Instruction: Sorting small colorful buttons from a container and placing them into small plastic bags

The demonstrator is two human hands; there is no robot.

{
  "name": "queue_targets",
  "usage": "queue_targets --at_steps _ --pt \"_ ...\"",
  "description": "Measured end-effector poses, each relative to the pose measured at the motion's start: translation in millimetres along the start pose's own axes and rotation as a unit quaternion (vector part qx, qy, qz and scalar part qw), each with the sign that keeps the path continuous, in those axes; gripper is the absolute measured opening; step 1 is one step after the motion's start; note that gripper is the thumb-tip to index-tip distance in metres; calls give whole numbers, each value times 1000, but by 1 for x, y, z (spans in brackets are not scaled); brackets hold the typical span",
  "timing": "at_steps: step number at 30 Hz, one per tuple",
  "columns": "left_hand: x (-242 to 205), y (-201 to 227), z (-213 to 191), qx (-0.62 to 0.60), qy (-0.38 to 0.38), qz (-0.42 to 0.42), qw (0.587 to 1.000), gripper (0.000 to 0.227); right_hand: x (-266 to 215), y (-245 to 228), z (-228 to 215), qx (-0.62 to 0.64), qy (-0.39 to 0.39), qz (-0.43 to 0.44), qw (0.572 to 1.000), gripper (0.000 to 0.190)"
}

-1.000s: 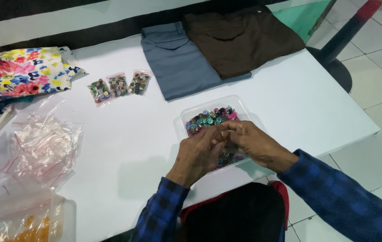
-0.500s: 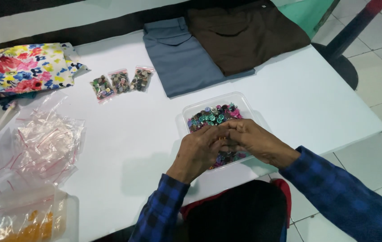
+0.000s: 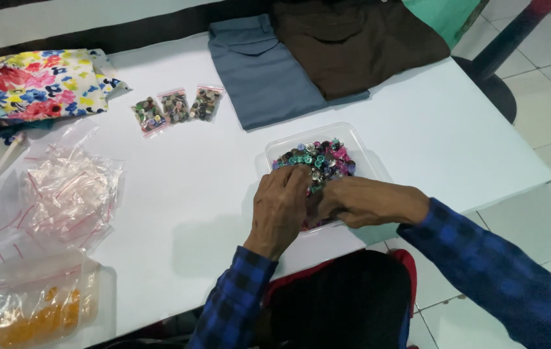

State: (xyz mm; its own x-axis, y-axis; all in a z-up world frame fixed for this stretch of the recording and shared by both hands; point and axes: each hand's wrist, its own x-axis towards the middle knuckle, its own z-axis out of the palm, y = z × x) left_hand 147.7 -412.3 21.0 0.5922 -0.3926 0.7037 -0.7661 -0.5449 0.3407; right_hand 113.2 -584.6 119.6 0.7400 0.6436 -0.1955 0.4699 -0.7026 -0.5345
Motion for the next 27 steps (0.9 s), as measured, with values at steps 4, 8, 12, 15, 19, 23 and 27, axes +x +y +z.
queue_targets --at_steps 4,8,12,15,19,23,27 --pt "-1 -5 7 17 4 2 1000 17 20 57 34 -16 12 -151 988 30" --pt "3 -1 -4 -8 -27 -18 999 17 30 96 43 -127 -86 -52 987 35" --pt "2 -3 -1 -3 -43 -15 999 16 31 114 48 -251 -108 -4 962 26" --pt "-2 -7 5 10 -42 -7 999 14 29 111 31 -259 -86 55 961 11" --pt "-1 -8 5 5 -34 -3 999 13 13 46 -11 -257 -61 95 960 9" --pt "0 -5 4 10 -23 -5 1000 12 10 57 -5 -285 -33 68 956 25" --pt "6 1 -3 -14 -13 -20 1000 13 14 59 12 -150 -25 -52 987 15"
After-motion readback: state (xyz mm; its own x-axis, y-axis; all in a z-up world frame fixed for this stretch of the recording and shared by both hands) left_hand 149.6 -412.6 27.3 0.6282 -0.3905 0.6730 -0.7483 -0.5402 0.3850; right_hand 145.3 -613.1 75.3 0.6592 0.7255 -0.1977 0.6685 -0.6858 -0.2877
